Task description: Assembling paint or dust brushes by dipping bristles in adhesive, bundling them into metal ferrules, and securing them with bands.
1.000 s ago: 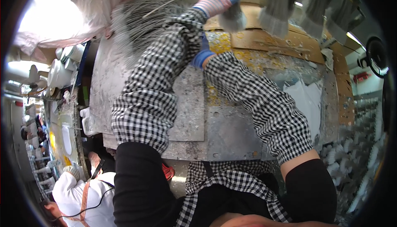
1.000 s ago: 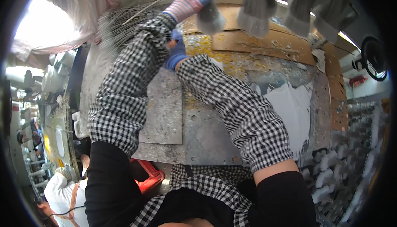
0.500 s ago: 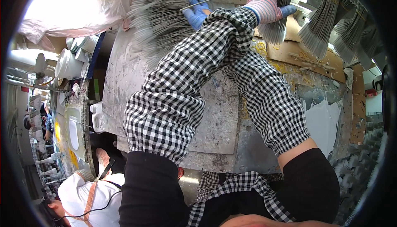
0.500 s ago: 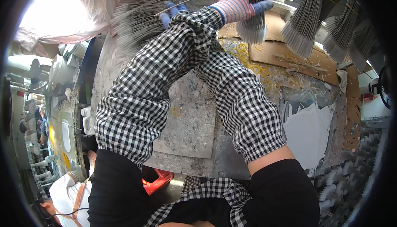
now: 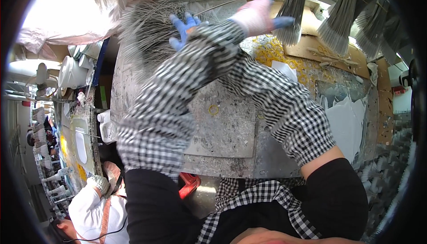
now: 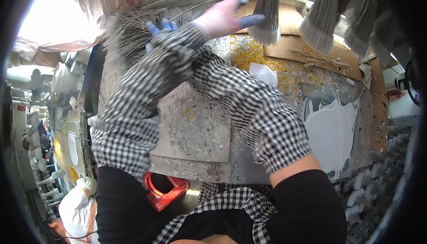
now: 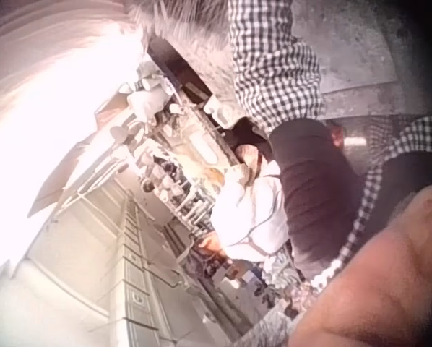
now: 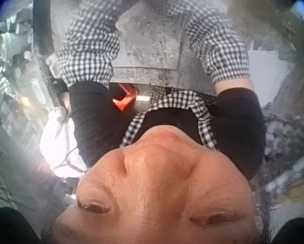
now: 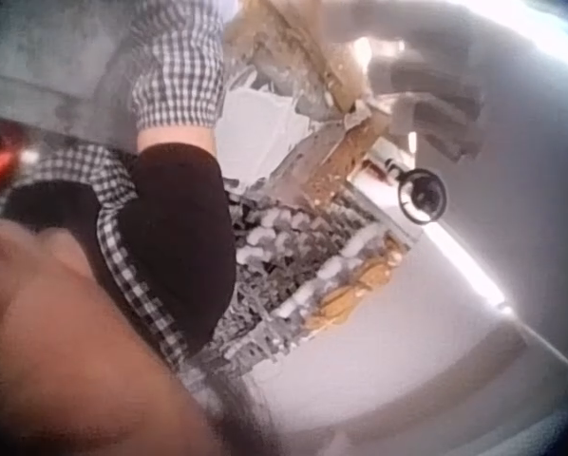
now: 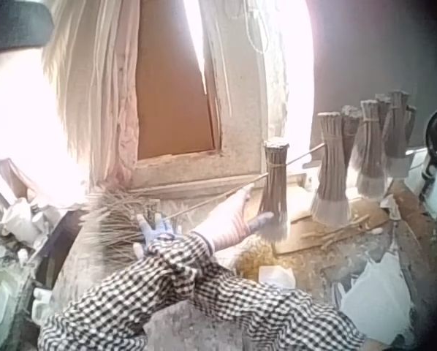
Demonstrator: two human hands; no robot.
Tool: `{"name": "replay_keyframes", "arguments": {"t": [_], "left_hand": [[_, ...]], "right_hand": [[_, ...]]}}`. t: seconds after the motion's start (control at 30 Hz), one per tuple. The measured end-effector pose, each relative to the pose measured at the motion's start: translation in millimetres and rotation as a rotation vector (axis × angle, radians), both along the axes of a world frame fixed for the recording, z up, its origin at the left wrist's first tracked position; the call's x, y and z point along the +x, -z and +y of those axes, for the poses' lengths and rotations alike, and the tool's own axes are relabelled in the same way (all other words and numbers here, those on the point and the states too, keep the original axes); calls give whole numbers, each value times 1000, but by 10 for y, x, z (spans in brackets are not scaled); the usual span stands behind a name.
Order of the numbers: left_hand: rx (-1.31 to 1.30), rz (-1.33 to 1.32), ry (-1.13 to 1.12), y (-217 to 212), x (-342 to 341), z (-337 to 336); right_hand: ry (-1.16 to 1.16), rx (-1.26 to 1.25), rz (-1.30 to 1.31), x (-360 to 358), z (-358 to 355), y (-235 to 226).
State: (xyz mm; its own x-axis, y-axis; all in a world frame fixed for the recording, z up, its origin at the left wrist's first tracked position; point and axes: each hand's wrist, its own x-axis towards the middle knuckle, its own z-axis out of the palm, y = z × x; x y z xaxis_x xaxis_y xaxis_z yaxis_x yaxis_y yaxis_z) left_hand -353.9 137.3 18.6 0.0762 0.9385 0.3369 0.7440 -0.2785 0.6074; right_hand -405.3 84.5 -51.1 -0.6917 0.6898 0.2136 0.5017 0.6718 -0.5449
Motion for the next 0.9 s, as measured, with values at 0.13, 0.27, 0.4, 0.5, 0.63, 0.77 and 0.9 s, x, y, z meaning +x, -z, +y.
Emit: {"name": "replay_keyframes", "arguments": {"t": [0.13,0.27,0.4,0.5,0.63,0.77,0.9], "left_hand": [[-3,-63,119,-339,-750,-1250],[-141,-86,-179,-126,-1388,-2277],[-274,579,-394,389,-1926,-2524],[-290,814,-581,543,-2108,-2438],[-298,842,-633,624,-2132,-2042],[-341,979,-598,738,-2235,-1756],[-392,924,-481,786,-2393,-1754]], "right_hand": [[-424,347,-31,401,-361,42],[-318,348,111,1264,-457,-116],[-331,262,69,1212,-256,-159],[-357,297,126,730,-255,-298],[-334,348,149,-163,-142,-269],[-101,799,123,-658,50,-262],[-55,441,-248,-935,119,-317]]}}
